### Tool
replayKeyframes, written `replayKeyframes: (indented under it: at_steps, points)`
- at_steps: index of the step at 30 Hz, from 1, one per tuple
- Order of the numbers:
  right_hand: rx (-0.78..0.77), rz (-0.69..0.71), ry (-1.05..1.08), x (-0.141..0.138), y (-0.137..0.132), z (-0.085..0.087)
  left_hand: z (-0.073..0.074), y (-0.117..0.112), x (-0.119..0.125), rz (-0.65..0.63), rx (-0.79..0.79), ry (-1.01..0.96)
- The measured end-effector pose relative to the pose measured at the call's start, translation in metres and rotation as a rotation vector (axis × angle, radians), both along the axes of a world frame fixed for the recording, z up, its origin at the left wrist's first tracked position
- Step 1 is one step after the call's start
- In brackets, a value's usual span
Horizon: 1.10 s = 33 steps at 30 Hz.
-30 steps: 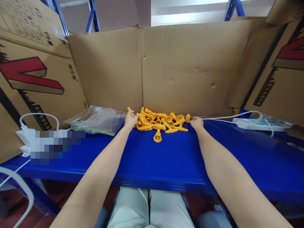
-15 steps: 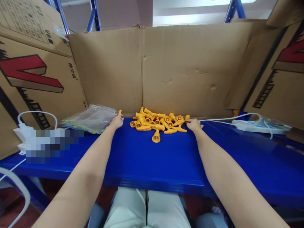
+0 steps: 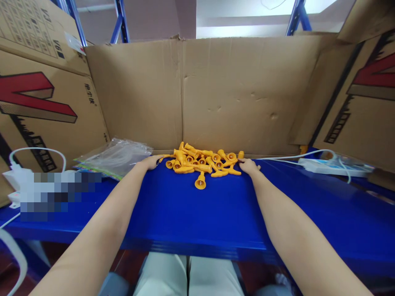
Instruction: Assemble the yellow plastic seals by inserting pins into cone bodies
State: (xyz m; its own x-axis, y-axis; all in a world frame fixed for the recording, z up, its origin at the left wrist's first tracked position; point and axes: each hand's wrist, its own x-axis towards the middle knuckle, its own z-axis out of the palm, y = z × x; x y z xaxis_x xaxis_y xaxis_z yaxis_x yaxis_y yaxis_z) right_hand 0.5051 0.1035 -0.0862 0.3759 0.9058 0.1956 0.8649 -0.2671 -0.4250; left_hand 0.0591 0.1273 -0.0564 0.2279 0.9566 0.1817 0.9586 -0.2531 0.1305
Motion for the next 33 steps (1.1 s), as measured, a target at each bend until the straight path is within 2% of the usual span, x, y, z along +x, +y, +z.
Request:
replayKeyframes:
  at_steps: [4, 6, 11, 14, 18, 22, 26, 33]
  points:
    - [-0.008, -0.007, 0.0, 0.0, 0.0, 0.0, -0.003, 0.007, -0.007, 0.169, -0.016, 0.08]
    - [-0.018, -0.003, 0.002, 0.001, 0.001, 0.0, -0.002, 0.01, -0.012, 0.204, -0.021, 0.103]
    - [-0.032, 0.001, -0.012, 0.001, 0.002, 0.001, 0.0, 0.015, -0.025, 0.193, -0.031, 0.118]
    - [-0.049, 0.005, -0.031, 0.001, 0.003, 0.0, 0.001, 0.019, -0.026, 0.18, 0.034, 0.107]
    - [-0.027, 0.023, -0.052, 0.003, 0.005, -0.002, 0.006, 0.019, -0.009, 0.102, 0.124, 0.115]
    - [-0.029, 0.025, -0.035, 0.003, 0.004, -0.003, 0.01, 0.017, 0.011, 0.035, 0.05, 0.183]
    - [-0.03, 0.019, -0.015, 0.002, 0.003, -0.002, 0.01, 0.016, 0.013, 0.129, -0.001, 0.246]
    - [-0.027, -0.004, -0.008, 0.001, 0.003, -0.002, 0.012, 0.011, -0.007, 0.263, -0.008, 0.247]
